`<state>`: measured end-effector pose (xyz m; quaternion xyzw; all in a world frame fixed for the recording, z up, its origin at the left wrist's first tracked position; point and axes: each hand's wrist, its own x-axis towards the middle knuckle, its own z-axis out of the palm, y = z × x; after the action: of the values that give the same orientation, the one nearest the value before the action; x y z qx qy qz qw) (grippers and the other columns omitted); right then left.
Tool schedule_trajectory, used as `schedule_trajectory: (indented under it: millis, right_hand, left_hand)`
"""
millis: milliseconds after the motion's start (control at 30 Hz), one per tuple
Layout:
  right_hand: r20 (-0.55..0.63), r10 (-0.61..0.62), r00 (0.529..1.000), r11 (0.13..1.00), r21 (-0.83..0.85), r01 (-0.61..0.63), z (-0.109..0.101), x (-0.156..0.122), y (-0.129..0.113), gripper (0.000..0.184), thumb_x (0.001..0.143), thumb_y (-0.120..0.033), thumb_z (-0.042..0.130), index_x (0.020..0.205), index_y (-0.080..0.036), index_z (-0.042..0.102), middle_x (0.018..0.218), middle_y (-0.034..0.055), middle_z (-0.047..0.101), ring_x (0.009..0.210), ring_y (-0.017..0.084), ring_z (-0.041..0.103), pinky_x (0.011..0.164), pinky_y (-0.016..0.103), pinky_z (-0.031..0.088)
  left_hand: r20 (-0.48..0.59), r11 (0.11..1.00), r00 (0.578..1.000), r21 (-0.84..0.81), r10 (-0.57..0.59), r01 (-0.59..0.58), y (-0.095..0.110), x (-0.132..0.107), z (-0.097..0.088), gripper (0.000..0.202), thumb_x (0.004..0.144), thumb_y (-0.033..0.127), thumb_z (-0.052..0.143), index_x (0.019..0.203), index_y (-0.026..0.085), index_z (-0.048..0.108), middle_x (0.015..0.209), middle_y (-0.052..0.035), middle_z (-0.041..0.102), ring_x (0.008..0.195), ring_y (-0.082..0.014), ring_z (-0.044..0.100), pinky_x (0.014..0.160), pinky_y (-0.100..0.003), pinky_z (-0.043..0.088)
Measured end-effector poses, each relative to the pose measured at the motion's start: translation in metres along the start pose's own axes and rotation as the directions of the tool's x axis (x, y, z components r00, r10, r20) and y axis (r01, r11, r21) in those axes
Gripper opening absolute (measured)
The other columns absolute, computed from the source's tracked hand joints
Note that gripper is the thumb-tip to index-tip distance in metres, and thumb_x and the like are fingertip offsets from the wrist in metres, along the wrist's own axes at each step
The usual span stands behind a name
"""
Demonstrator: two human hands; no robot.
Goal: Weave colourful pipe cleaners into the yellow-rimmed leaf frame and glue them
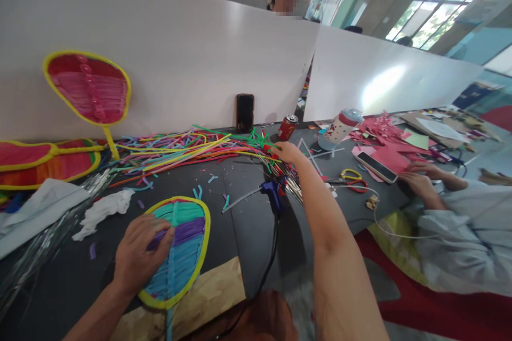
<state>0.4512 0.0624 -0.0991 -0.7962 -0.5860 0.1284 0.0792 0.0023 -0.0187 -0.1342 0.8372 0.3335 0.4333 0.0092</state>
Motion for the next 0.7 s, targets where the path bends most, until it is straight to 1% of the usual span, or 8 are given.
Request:
schedule_trajectory:
  millis: [100,200,267,367,433,500,700]
  right_hand:
    - [-0.002,0.032,0.999,0.997,0.066,-0.031,-0.005,0.005,0.016,0.032,0.091,-0.034,0.057,0.118,-0.016,0.057,0.117,0.0073,0.060,0.099,0.021,0.062,0.082,0.041,0.053]
    - [-0.018,0.090,0.996,0.990,0.114,-0.088,-0.013,0.009,0.033,0.033,0.092,-0.033,0.057,0.120,-0.016,0.056,0.119,0.0082,0.059,0.099,0.020,0.062,0.082,0.041,0.054]
    - [-0.050,0.155,0.987,0.982,0.118,-0.148,-0.017,0.013,0.044,0.034,0.092,-0.033,0.057,0.121,-0.017,0.055,0.120,0.0085,0.059,0.100,0.021,0.061,0.083,0.041,0.054]
    - [-0.102,0.270,0.957,0.962,0.072,-0.264,-0.020,0.019,0.054,0.034,0.091,-0.033,0.057,0.121,-0.017,0.055,0.121,0.0084,0.058,0.101,0.021,0.061,0.084,0.042,0.053]
    - [-0.120,0.333,0.935,0.943,0.026,-0.333,-0.017,0.023,0.056,0.033,0.091,-0.033,0.057,0.120,-0.018,0.056,0.121,0.0081,0.058,0.102,0.021,0.061,0.084,0.041,0.053]
    - [-0.123,0.369,0.921,0.928,-0.016,-0.373,-0.010,0.026,0.054,0.031,0.092,-0.033,0.057,0.119,-0.019,0.057,0.121,0.0079,0.058,0.102,0.021,0.060,0.085,0.041,0.052]
    - [-0.106,0.394,0.913,0.906,-0.124,-0.406,0.013,0.033,0.040,0.032,0.092,-0.033,0.056,0.120,-0.018,0.056,0.121,0.0087,0.058,0.102,0.021,0.061,0.085,0.041,0.052]
  left_hand:
    - [-0.005,1.000,1.000,0.005,0.003,-0.003,0.000,0.002,0.000,0.005,0.080,0.015,0.063,0.079,0.020,0.062,0.071,-0.0023,0.069,0.072,-0.0181,0.062,0.081,-0.034,0.049]
    - [-0.001,1.000,1.000,-0.003,0.000,0.000,0.001,0.003,0.000,0.007,0.080,0.013,0.063,0.079,0.020,0.061,0.071,-0.0020,0.069,0.071,-0.0176,0.062,0.081,-0.034,0.049]
    - [0.003,1.000,1.000,-0.004,0.007,-0.007,0.001,0.003,0.000,0.008,0.079,0.012,0.063,0.080,0.020,0.060,0.071,-0.0019,0.068,0.071,-0.0176,0.061,0.082,-0.035,0.049]
    - [0.011,1.000,1.000,-0.003,0.018,-0.018,0.001,0.003,0.000,0.009,0.080,0.012,0.063,0.081,0.020,0.060,0.070,-0.0021,0.067,0.071,-0.0177,0.061,0.083,-0.036,0.048]
    - [0.020,1.000,1.000,-0.001,0.014,-0.014,0.001,0.003,0.000,0.009,0.080,0.012,0.063,0.081,0.020,0.060,0.071,-0.0022,0.067,0.072,-0.0176,0.061,0.082,-0.035,0.048]
    - [0.021,1.000,1.000,-0.002,0.008,-0.008,0.001,0.003,-0.001,0.009,0.080,0.011,0.062,0.082,0.020,0.060,0.071,-0.0021,0.067,0.072,-0.0173,0.061,0.082,-0.035,0.048]
    - [0.032,1.000,0.999,-0.028,-0.012,0.012,0.002,0.005,-0.001,0.010,0.080,0.010,0.062,0.081,0.020,0.060,0.070,-0.0010,0.066,0.070,-0.0163,0.061,0.080,-0.034,0.048]
